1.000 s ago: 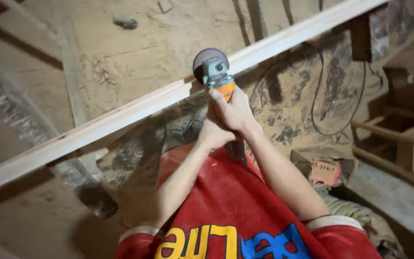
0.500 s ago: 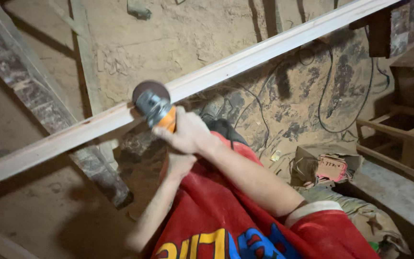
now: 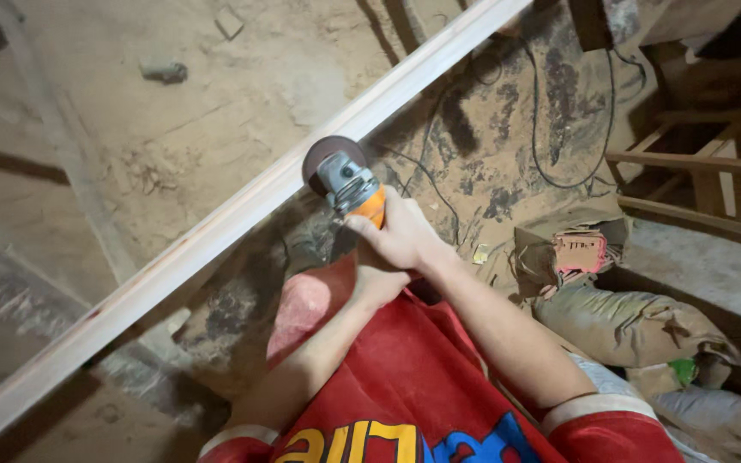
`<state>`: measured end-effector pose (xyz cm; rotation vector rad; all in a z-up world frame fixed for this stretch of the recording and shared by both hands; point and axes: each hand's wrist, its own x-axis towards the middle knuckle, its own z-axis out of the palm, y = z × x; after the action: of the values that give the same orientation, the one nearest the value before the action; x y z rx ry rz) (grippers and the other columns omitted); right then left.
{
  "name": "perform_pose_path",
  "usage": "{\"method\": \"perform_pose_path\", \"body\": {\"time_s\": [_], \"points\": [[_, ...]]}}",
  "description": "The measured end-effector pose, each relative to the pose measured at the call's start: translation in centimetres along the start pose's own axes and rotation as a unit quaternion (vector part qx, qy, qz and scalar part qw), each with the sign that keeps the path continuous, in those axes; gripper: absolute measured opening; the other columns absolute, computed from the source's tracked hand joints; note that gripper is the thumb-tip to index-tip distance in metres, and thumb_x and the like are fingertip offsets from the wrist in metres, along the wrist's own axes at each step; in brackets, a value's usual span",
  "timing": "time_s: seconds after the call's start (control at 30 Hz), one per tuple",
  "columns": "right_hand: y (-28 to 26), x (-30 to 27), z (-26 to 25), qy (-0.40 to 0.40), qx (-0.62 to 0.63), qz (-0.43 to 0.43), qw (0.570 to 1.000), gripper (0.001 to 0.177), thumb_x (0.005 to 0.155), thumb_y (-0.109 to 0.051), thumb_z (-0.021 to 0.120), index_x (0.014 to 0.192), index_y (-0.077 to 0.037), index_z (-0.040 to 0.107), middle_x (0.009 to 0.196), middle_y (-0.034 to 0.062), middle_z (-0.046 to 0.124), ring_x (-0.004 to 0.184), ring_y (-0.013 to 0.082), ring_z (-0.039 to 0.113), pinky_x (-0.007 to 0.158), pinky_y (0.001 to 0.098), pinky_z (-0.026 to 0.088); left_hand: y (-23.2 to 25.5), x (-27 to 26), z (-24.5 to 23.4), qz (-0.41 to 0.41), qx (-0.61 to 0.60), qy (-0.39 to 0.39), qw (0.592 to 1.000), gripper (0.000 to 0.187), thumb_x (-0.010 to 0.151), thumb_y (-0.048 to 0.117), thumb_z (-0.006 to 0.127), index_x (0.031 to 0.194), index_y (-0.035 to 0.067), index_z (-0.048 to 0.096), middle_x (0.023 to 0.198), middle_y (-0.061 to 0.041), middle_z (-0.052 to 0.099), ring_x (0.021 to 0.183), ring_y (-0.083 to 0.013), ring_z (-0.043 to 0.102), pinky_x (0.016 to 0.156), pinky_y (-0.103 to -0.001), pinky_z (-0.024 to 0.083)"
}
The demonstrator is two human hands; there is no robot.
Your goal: The person sands a long wooden plank using a handheld power tool with a sanding disc. They move the tool along the wood's surface while holding the plank steady, creating sawdust.
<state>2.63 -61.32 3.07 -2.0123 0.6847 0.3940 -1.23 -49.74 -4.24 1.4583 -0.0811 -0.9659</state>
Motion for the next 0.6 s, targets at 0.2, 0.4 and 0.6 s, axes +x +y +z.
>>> {"method": "perform_pose_path", "body": {"time_s": [0.2, 0.4, 0.6], "points": [[3.8, 2.7, -6.7, 0.018, 0.024, -0.007, 1.0, 0.062, 0.088, -0.05, 0.07, 0.124, -0.001, 0.06, 0.108, 0.0251, 0.073, 0.106, 0.0432, 0.07, 0.09, 0.0465, 0.054, 1.7, 5.2, 5.6, -0.023, 0.165, -0.02, 0.986, 0.066, 0.072, 0.017, 0.089, 0.13, 0.005, 0.06, 0.121, -0.011, 0.072, 0.111, -0.0241, 0.072, 0.094, -0.038, 0.059], [7.3, 6.5, -15.0, 0.009, 0.018, 0.006, 1.0, 0.055, 0.087, -0.046, 0.072, 0.121, -0.003, 0.062, 0.104, 0.0242, 0.074, 0.103, 0.0415, 0.071, 0.091, 0.046, 0.054, 3.3, 11.8, 13.2, 0.043, 0.053, 0.017, 0.998, 0.082, 0.068, 0.017, 0.087, 0.137, 0.003, 0.045, 0.122, -0.012, 0.068, 0.112, -0.0247, 0.07, 0.094, -0.038, 0.059], [11.8, 8.9, -22.0, 0.021, 0.017, 0.019, 0.999, 0.058, 0.088, -0.048, 0.073, 0.123, -0.002, 0.061, 0.107, 0.0232, 0.073, 0.106, 0.039, 0.072, 0.091, 0.0454, 0.055, 4.2, 17.2, 20.7, 0.061, -0.006, 0.003, 0.998, 0.091, 0.067, 0.01, 0.087, 0.143, 0.003, 0.037, 0.133, -0.013, 0.059, 0.125, -0.0253, 0.061, 0.104, -0.037, 0.053]]}}
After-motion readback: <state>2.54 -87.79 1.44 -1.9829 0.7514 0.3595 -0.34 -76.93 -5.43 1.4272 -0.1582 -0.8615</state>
